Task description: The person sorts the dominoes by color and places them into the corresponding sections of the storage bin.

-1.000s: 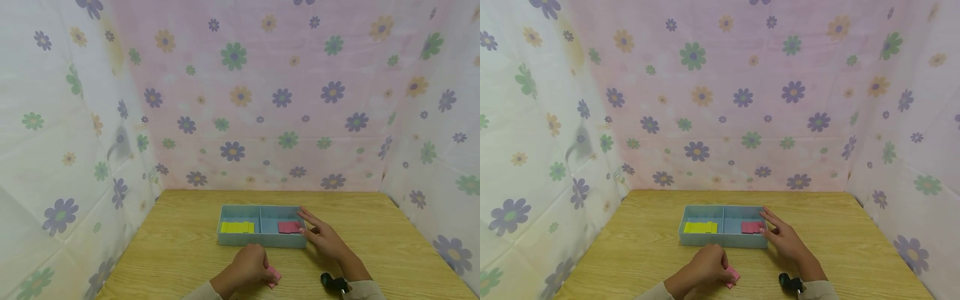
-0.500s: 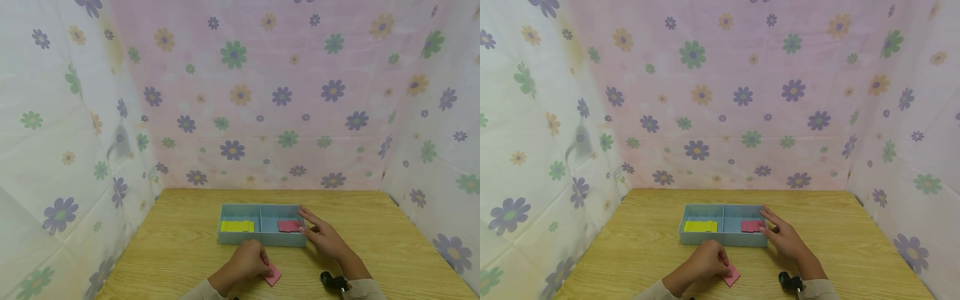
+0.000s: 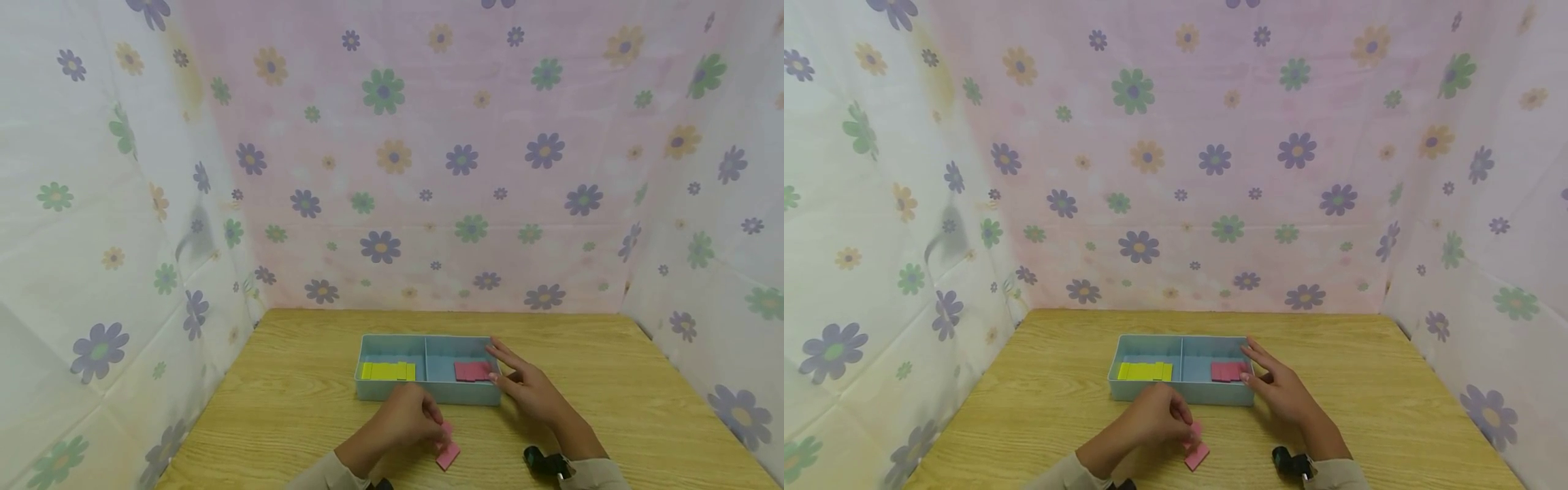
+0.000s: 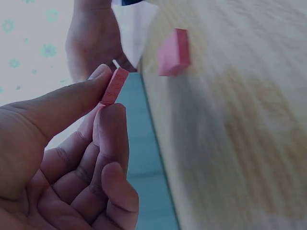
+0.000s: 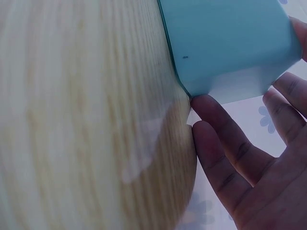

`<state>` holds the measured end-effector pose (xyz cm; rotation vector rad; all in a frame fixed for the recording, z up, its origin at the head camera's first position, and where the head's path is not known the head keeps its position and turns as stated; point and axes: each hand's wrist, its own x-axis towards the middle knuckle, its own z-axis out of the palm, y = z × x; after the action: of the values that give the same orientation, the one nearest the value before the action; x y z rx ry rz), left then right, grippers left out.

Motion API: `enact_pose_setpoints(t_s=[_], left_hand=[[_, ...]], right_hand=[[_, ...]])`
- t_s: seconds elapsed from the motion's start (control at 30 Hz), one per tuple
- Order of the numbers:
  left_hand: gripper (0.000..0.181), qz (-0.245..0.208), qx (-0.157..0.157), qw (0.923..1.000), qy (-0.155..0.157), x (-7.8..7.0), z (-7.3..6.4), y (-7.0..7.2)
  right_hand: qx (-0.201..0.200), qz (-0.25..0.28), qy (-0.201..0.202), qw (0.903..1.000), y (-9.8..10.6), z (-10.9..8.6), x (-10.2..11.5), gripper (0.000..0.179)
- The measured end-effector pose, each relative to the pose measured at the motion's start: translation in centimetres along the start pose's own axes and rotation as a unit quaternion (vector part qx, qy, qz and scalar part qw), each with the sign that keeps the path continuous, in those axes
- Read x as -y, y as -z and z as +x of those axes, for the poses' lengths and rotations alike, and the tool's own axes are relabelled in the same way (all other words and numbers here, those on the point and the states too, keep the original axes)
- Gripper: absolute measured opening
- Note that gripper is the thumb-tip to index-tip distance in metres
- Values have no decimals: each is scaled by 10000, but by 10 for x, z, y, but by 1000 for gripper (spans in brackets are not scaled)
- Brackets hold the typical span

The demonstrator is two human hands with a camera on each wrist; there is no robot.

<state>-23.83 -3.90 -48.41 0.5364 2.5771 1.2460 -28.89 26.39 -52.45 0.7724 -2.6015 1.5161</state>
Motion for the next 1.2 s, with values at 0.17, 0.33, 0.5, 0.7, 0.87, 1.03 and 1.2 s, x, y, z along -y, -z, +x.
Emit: enact_pose_setpoints(t_s=[0.17,0.33,0.5,0.7,0.87,1.03,1.2], left_hand=[[13,-89,73,9999,-46,-11,3,8],[7,-442,210,9987,-150,-19,6,17],[8,-543,291,9978,-240,-23,9,25],[6,-381,254,9985,-298,-28,13,33],[7,-264,65,9994,-236,-32,16,38],[6,-415,-43,9990,-169,-33,20,45],[9,-819,-32,9966,-62,-33,25,52]], right_hand=[[-29,-6,-93,10000,0,0,-1,60],[-18,-77,6,10000,0,0,-1,59],[-17,-25,-84,10000,0,0,0,59],[-10,28,-89,10000,0,0,1,58],[-5,-11,-61,10000,0,0,1,58],[-24,-68,-74,9999,0,-1,2,58],[-73,-90,-111,9999,0,-1,2,59]])
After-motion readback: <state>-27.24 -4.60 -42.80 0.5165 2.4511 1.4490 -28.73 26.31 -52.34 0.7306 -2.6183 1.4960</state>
